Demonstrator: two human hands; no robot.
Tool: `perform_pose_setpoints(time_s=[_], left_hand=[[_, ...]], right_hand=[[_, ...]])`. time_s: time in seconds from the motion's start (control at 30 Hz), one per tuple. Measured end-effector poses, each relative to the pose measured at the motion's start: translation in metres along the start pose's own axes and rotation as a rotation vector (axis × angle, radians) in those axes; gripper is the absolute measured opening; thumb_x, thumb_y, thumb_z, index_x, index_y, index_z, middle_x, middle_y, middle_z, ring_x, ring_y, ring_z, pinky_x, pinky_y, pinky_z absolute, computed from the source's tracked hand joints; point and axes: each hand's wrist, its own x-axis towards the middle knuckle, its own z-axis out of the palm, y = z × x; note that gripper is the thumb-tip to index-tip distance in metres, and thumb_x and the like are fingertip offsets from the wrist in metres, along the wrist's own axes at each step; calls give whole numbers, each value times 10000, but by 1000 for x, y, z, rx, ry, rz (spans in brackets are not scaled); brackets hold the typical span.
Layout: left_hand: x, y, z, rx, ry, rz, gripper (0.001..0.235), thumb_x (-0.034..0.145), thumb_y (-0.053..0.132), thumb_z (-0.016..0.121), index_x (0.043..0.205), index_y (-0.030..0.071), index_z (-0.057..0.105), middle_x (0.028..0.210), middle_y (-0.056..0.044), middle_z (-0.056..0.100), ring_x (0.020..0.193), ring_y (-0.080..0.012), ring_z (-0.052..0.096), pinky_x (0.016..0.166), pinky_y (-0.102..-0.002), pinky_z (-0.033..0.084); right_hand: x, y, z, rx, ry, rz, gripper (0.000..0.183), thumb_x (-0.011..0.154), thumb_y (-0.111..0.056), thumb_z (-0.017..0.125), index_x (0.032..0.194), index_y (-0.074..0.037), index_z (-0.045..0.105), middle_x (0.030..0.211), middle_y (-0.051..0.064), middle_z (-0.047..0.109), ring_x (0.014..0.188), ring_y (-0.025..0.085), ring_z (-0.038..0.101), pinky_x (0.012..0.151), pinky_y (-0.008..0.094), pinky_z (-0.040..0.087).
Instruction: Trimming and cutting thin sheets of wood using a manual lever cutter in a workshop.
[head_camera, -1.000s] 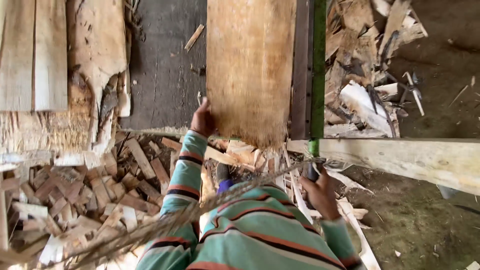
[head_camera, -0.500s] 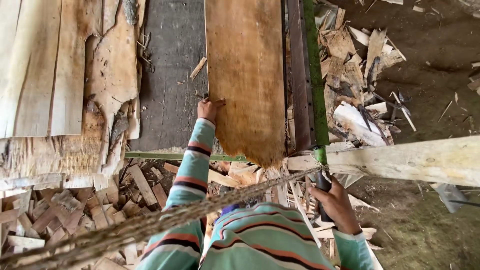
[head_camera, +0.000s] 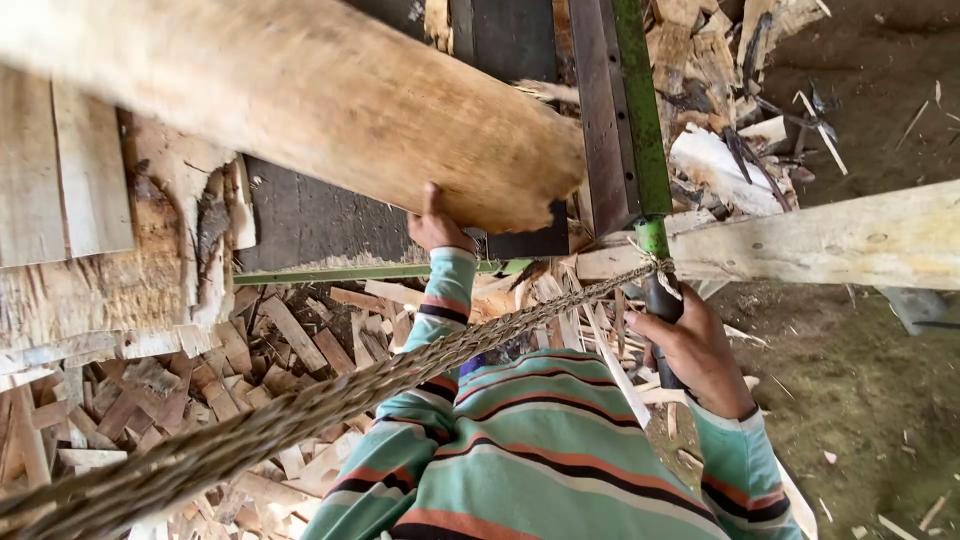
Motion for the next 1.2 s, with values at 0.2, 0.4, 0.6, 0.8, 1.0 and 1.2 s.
perform_pose_setpoints(time_s=[0.2,0.4,0.6,0.8,1.0,1.2], left_hand=[[42,-79,-106,95,-90,-636,355,893,94,788,1180,-98,706,949,-189,764,664,-263,624,480,-322,583],[65,-83,-74,-56,-77,-765,275,873,170,716,1089,0,698,988,-110,766,811,-261,737,692,-395,669],[65,-77,-10,21,174,-505,368,897,265,783,1062,-45,673,996,-161,736,844,-286,708,729,-440,623],[80,-147,-12,-147,251,-434,594,908,384,739,1225,-79,544,1058,-229,727,874,-366,690,748,-503,599],[75,-125,-5,32,382,-508,616,953,380,762,1285,-67,499,1186,-244,689,1005,-375,693,888,-488,606],[112,-76,-74,-218,-79,-418,560,892,115,749,1401,-15,556,1183,-95,719,1054,-279,726,912,-494,655]], right_hand=[[7,14,16,-92,50,20,456,842,-190,720,1230,-2,570,751,65,648,461,163,630,393,328,542],[12,31,29,-31,73,53,463,865,-185,744,1231,21,550,768,114,651,474,168,607,406,331,514],[-1,8,8,-45,149,72,544,850,-167,741,1317,-24,503,770,85,678,503,164,610,415,333,495],[5,27,14,-126,103,-5,478,889,-187,738,1245,49,524,805,113,628,537,204,625,430,341,569],[42,129,39,-408,286,-284,676,889,-274,815,1359,77,478,1003,242,686,780,279,717,651,390,604],[16,74,18,-289,183,-90,601,848,-295,777,1304,26,554,931,168,718,673,258,715,578,396,600]])
